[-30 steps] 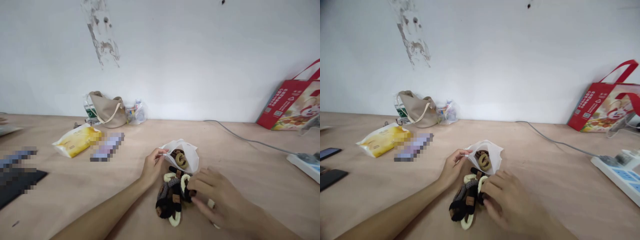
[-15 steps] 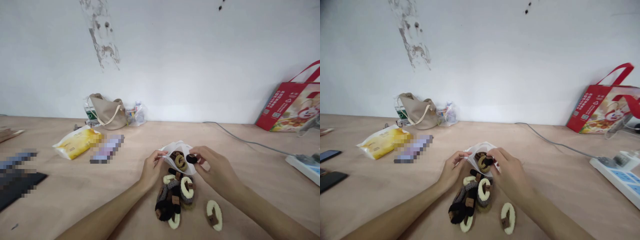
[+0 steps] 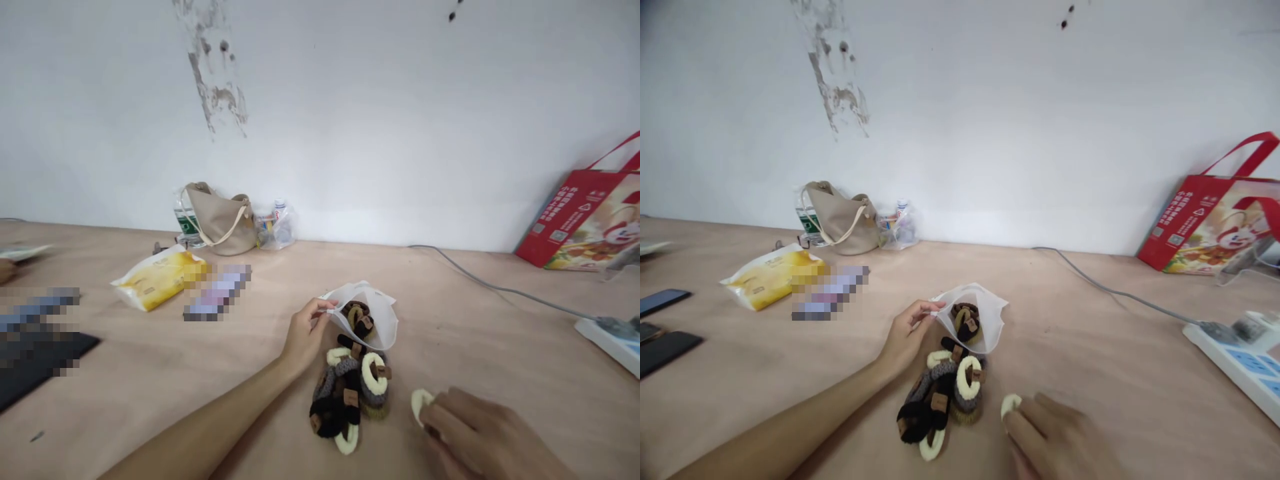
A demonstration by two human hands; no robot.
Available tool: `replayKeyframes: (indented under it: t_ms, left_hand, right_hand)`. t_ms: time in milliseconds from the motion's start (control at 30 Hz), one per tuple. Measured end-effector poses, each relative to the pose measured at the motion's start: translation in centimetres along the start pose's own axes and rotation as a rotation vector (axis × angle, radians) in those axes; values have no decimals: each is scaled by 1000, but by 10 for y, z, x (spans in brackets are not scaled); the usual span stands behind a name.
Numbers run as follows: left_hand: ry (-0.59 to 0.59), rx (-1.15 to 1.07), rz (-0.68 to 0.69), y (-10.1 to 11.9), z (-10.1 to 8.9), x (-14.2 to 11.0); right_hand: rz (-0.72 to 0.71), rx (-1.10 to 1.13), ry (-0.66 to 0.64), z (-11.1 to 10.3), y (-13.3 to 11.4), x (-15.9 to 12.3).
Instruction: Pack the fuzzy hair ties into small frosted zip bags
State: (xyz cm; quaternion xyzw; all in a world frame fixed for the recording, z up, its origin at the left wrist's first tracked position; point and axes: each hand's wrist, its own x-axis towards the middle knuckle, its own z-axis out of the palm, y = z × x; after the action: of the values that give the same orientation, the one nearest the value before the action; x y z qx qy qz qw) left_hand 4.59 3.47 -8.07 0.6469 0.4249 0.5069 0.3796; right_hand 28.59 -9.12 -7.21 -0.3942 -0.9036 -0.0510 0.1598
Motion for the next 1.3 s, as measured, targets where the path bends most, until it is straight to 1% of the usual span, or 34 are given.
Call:
replayKeyframes:
  t_ms: [67,133,167,200,267,333,400,467,533,633,733,900,1000,1033,1067,1167,1200,1233,1300]
  left_hand:
    - [-2,4,1,1,0,0]
    - [-5,8,1,1,-1,0]
    - [-7,9,0,1,-1,0]
    - [-9,9,-1,1,-1,0]
    - [-15,5,-3,1,-1,-1]
    - [-22,3,-4,1,-1,-1]
    - [-23,5,-4,1,-1,-1]
    - [-18,5,-5,0,0,-1]
    - [-9,2,-4,0,0,-1]
    - [-4,-2,0,0,1,-1]
    - [-8,-3,3,0,0,-2]
    - [-7,-10,15,2,0,-2]
    - [-7,-12,13,3,0,-2]
    - [-9,-13,9,3,0,-2]
    - [-9,-14,4,3,0,-2]
    - [-6,-15,-9,2,1,-2]
    - [-5,-16,-11,2,1,-2]
    - [-3,-17,-13,2,1,-2]
    - [1,-20,-12,2,1,-2]
  right_hand:
    - [57,3,73,-7,7,21]
    - [109,22,205,-13,14,45]
    - [118,43,239,-14,17,56]
    - [127,68,259,-15,18,65]
    - [136,129,234,-14,17,74]
    - [117,204,143,-10,10,73]
    - [57,254,48,-4,1,65]
    - [-18,229,37,1,-6,56]
    - [-75,168,81,5,-10,51]
    - [-88,148,127,6,-9,48]
    - [-54,135,186,2,0,55]
    - [33,-6,322,2,25,79]
    - [74,29,379,4,31,78]
    - [71,72,371,5,30,73]
    - [60,120,333,5,26,67]
    - [24,202,132,6,9,43]
    - [10,201,91,7,4,36]
    - [-4,189,79,8,-1,30]
    - [-37,157,108,10,-4,25]
